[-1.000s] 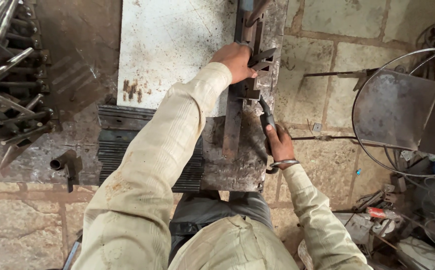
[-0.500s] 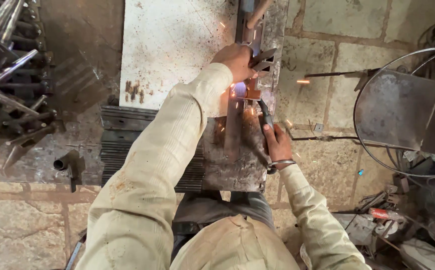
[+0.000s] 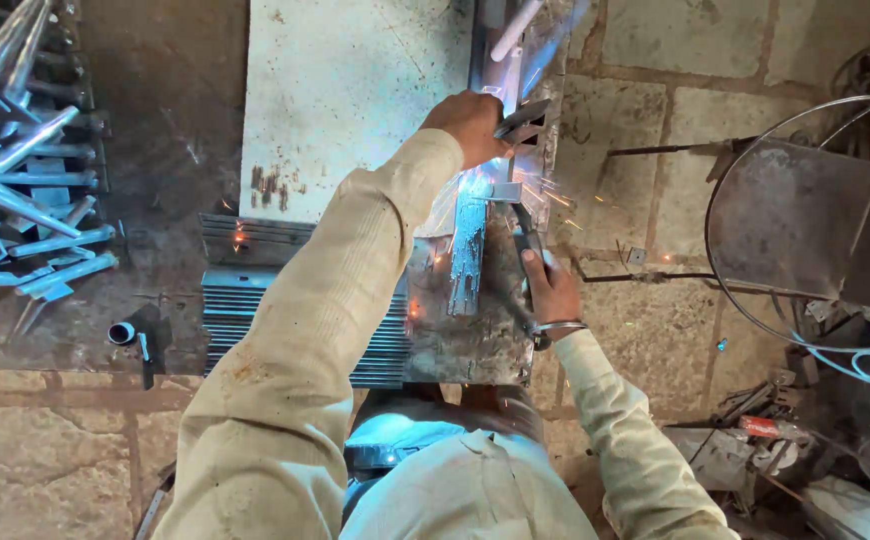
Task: The person is welding small metal brackets and rods onto a larger metal frame using a welding torch.
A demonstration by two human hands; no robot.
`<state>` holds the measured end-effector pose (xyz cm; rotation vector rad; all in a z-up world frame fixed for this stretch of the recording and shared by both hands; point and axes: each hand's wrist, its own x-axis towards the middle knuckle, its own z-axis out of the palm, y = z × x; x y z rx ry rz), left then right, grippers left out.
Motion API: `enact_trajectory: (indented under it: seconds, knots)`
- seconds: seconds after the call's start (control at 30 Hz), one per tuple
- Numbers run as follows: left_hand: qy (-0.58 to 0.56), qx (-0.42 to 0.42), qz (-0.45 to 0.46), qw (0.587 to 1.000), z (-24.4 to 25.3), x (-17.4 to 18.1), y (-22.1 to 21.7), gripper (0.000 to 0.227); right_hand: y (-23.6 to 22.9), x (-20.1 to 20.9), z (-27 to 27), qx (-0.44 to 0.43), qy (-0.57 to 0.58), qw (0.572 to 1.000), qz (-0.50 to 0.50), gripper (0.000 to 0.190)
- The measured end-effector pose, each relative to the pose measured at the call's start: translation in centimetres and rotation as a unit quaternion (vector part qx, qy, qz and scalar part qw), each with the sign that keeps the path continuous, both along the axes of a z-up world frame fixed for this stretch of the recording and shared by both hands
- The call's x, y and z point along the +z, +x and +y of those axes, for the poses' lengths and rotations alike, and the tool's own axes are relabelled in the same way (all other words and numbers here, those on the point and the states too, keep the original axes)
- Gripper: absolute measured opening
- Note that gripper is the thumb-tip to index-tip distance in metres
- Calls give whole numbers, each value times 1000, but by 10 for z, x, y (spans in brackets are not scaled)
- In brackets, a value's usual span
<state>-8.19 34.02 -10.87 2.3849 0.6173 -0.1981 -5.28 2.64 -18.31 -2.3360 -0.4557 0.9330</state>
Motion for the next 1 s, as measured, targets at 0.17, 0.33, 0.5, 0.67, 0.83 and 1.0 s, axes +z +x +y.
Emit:
enact_trajectory:
  seconds: [0.17, 0.33, 0.5, 0.67, 0.83, 1.0]
  knots:
    - [-12, 11, 9, 1000, 0, -3, 0, 50, -4, 20, 8, 10, 49, 999, -1, 57]
    - [-3, 6, 3, 1000, 0, -2, -1, 54, -3, 11, 3, 6, 73, 997, 11, 55]
    - [-30, 5, 27, 999, -1, 7, -1, 49, -1, 6, 2, 24, 49, 998, -26, 53]
    - [-48, 18, 20, 999, -3, 8, -4, 47, 1, 5, -9, -20, 66, 997, 48, 53]
    - [-31, 32, -3, 999, -3, 3, -6, 50, 2, 2, -67, -125, 175, 957, 193, 51]
    - [-10, 39, -27, 999, -9, -7, -10, 47, 1, 2, -145, -116, 155, 962, 193, 52]
